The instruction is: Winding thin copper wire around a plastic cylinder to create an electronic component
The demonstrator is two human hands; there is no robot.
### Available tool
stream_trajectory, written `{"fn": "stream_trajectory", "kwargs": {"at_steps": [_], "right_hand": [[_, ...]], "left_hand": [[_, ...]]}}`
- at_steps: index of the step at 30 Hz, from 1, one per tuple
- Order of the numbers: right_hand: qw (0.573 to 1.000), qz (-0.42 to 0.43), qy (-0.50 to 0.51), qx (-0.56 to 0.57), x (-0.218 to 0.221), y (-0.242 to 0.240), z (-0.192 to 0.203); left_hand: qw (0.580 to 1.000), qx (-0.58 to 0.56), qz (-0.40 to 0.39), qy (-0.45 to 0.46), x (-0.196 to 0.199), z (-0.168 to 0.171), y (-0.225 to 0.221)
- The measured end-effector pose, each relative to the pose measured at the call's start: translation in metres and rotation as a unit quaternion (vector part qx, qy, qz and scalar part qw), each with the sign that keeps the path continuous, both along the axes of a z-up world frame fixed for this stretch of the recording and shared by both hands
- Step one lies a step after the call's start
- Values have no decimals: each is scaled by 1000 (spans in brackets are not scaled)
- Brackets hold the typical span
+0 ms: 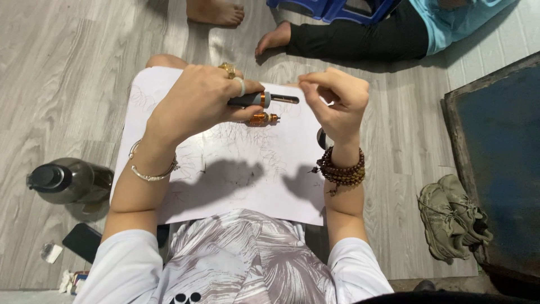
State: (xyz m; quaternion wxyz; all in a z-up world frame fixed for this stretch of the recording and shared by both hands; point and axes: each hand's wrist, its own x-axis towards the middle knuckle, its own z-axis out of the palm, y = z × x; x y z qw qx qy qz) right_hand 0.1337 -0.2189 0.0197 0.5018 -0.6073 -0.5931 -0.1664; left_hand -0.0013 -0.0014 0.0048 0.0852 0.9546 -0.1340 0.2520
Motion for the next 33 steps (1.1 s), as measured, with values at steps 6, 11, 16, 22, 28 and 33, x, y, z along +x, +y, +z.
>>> {"fn": "stream_trajectory", "kwargs": {"at_steps": [6, 11, 16, 22, 28, 33], "right_hand": [[994, -78, -38, 63, 3, -2, 3], [985, -131, 2, 111, 28, -24, -12], [990, -13, -48, -129, 16, -11, 8], [917, 238, 265, -179, 0, 23, -18], [880, 276, 373, -104, -6, 32, -51], [939, 187, 283, -49, -25, 37, -42]], "left_hand": [[1000, -1, -9, -3, -1, 6, -3], [1000, -5, 2, 4, -2, 3, -3], [1000, -22, -6, 10, -5, 6, -8], [996, -53, -24, -74, -14, 13, -7], [993, -49, -32, -99, -24, 14, -7], [989, -67, -13, -132, -27, 18, -6]]}}
